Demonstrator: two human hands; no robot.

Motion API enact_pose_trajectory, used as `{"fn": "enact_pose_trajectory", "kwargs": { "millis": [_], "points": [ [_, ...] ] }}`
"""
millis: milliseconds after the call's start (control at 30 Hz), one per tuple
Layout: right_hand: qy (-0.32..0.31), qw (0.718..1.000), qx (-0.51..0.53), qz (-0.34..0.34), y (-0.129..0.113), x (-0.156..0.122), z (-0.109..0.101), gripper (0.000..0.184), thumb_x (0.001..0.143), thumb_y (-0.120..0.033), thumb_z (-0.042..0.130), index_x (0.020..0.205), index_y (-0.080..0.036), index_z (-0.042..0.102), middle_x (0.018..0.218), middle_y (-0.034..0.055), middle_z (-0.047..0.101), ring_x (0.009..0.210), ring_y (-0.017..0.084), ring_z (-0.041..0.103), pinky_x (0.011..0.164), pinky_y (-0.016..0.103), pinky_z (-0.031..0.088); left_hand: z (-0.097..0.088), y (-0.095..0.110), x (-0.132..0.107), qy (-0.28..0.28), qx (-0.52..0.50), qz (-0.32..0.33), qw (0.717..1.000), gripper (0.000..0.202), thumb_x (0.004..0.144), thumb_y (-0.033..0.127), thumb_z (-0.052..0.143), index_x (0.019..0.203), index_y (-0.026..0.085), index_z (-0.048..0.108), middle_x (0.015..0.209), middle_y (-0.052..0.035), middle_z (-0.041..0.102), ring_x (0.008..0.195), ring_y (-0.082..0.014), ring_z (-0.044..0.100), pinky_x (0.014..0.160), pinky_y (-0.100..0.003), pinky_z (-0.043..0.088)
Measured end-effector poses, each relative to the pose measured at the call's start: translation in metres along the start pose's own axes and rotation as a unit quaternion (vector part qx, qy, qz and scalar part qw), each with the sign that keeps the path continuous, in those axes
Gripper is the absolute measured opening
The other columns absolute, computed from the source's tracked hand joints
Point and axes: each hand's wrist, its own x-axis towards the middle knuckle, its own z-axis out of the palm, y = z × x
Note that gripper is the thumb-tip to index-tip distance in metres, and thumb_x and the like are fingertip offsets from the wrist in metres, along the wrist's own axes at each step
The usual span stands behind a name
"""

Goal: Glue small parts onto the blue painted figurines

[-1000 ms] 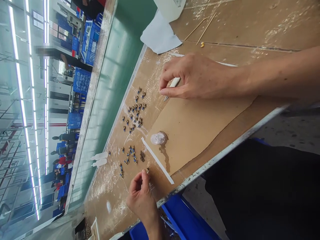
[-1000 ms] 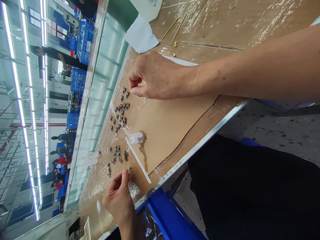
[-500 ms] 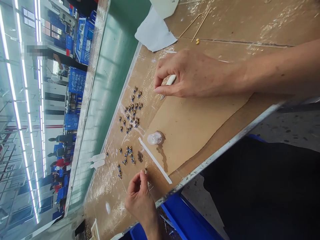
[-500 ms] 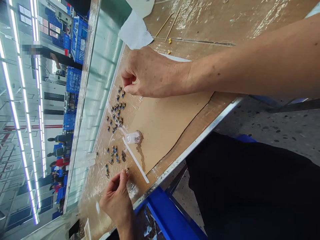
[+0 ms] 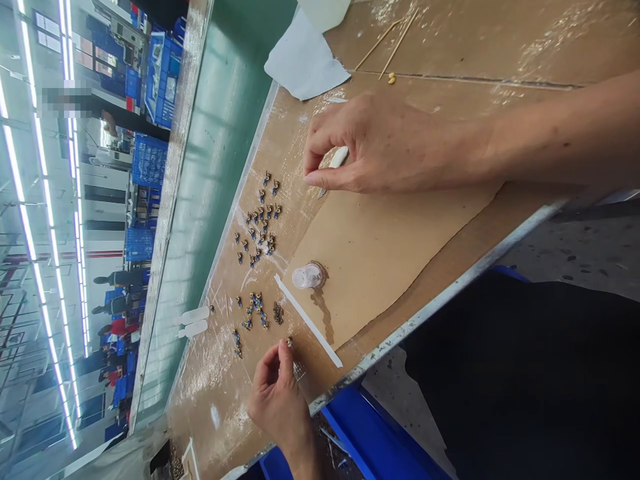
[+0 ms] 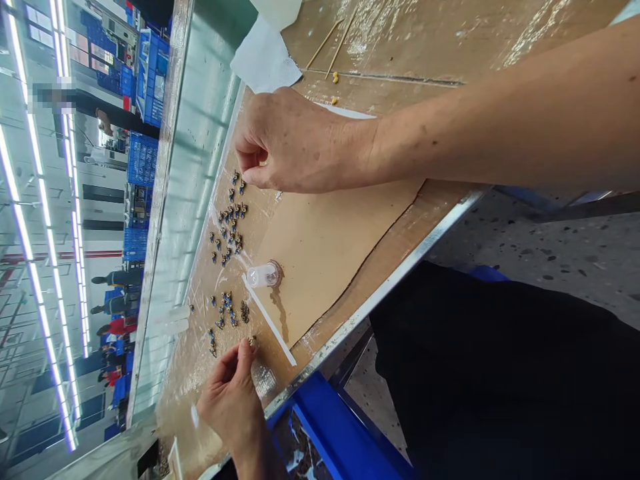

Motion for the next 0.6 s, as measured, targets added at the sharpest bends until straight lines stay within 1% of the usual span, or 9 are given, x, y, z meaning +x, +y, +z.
{"fn": "enact_pose_trajectory", "kwargs": {
  "millis": [200, 367, 500, 600],
  "points": [
    [-0.008, 1.0, 0.006, -0.004, -0.0005, 0.0001, -0.0019, 0.017, 0.087, -0.026, 0.055, 0.082, -0.018, 0.068, 0.088, 0.0003, 0.067, 0.084, 0.013, 0.059, 0.073, 0.025, 0.047, -0.0008, -0.0026, 0.0014, -0.007, 0.0, 0.001, 1.0, 0.027, 0.067, 0.045, 0.07, 0.08, 0.022, 0.071, 0.073, 0.0007, 0.069, 0.073, -0.0169, 0.063, 0.078, -0.029, 0.048],
    [-0.008, 1.0, 0.004, -0.011, -0.0004, -0.0005, -0.0015, 0.017, 0.088, -0.027, 0.054, 0.081, -0.02, 0.068, 0.088, -0.0006, 0.067, 0.083, 0.014, 0.059, 0.076, 0.028, 0.046, -0.002, -0.0021, 0.002, -0.015, 0.008, 0.007, 1.0, 0.026, 0.068, 0.046, 0.07, 0.077, 0.021, 0.07, 0.072, 0.0005, 0.069, 0.073, -0.0163, 0.063, 0.077, -0.028, 0.048],
    [0.004, 1.0, -0.001, -0.009, -0.0021, -0.0013, 0.0011, 0.017, 0.086, -0.026, 0.055, 0.079, -0.019, 0.069, 0.085, -0.0017, 0.067, 0.082, 0.013, 0.059, 0.073, 0.026, 0.045, -0.0023, -0.0007, 0.0019, -0.013, 0.003, -0.001, 1.0, 0.029, 0.068, 0.047, 0.069, 0.079, 0.021, 0.07, 0.072, -0.0004, 0.069, 0.074, -0.0177, 0.064, 0.077, -0.029, 0.048],
    [0.001, 1.0, -0.001, -0.004, -0.0025, 0.0014, 0.0012, 0.016, 0.085, -0.024, 0.055, 0.08, -0.018, 0.069, 0.083, -0.0015, 0.066, 0.081, 0.012, 0.058, 0.075, 0.025, 0.045, -0.002, -0.0004, 0.0026, -0.013, 0.008, 0.001, 1.0, 0.03, 0.068, 0.048, 0.069, 0.08, 0.021, 0.07, 0.074, -0.0002, 0.069, 0.075, -0.0183, 0.065, 0.079, -0.03, 0.048]
  ]
}}
